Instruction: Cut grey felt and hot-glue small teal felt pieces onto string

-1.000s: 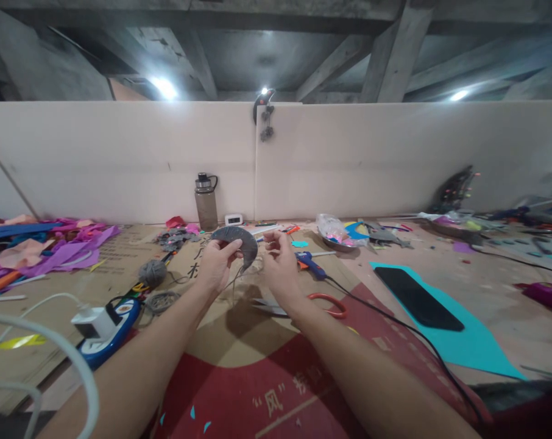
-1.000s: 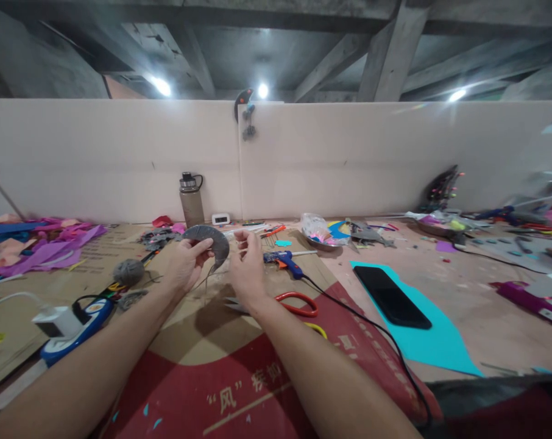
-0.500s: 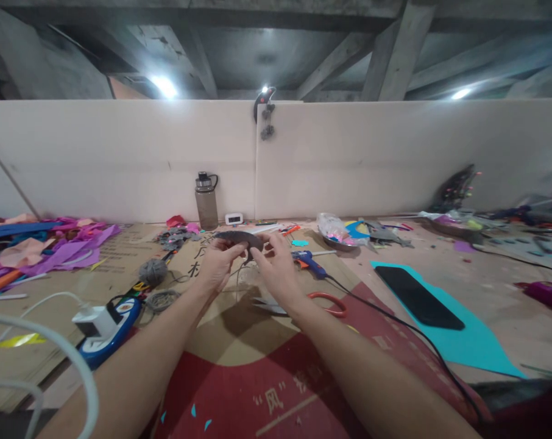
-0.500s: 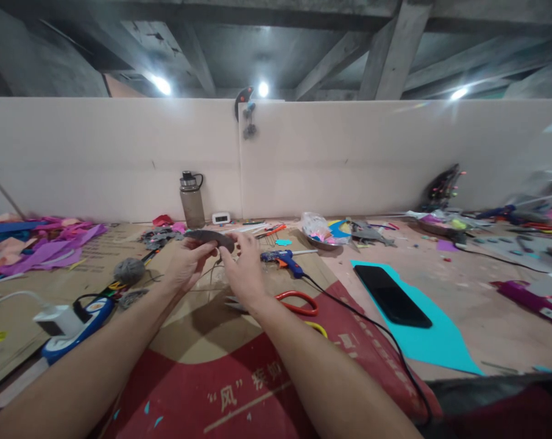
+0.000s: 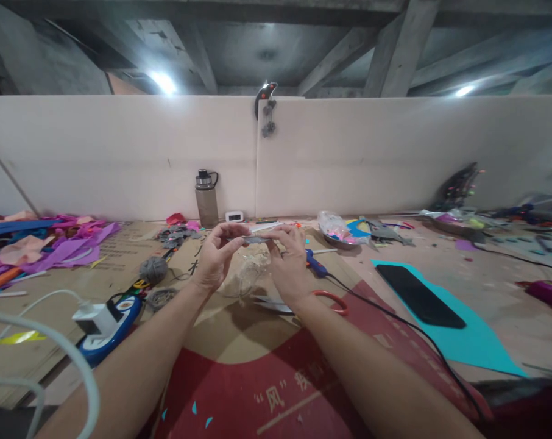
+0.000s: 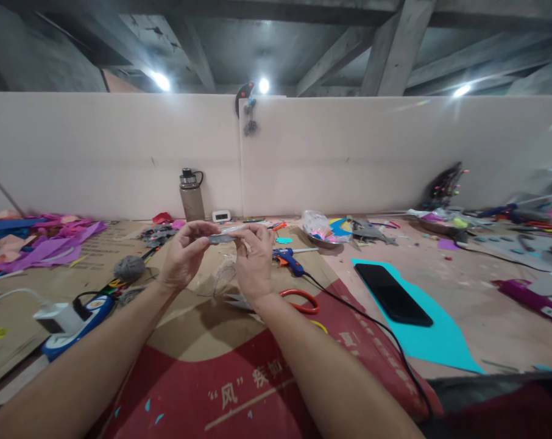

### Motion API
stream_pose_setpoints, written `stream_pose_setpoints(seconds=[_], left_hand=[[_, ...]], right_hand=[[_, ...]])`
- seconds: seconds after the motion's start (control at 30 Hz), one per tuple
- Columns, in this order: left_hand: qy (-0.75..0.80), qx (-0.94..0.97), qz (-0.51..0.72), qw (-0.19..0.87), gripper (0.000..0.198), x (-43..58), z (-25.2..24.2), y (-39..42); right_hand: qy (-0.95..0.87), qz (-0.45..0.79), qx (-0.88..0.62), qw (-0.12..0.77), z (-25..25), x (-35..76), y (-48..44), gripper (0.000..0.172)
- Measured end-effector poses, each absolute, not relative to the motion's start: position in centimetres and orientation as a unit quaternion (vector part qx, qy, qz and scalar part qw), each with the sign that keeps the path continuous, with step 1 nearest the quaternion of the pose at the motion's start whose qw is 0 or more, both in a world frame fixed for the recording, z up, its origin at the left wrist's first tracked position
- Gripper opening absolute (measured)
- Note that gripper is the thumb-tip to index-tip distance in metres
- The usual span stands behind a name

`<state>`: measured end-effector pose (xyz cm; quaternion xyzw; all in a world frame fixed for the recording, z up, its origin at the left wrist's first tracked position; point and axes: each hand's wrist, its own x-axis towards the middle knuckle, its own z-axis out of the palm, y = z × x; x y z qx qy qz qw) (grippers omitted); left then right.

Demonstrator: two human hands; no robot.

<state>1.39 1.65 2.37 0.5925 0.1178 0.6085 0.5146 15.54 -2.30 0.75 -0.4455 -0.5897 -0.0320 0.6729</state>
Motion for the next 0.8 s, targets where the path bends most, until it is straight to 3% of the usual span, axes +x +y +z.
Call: stream_pose_setpoints(seconds=[0.2,0.8], left_hand=[[0.103,0.655,0.586,0.466,0.028,1.20,2.16,1.85],[0.076,0.711,0.556,0.423,0.034,1.06,1.93,2.04]], right_hand=[[-0.582,-0.012,-0.392,0.712,0.87,15.75,-2.15,0.017],[-0.570,-0.020,-0.395,0.720,0.57,16.01,-1.79,0.023]])
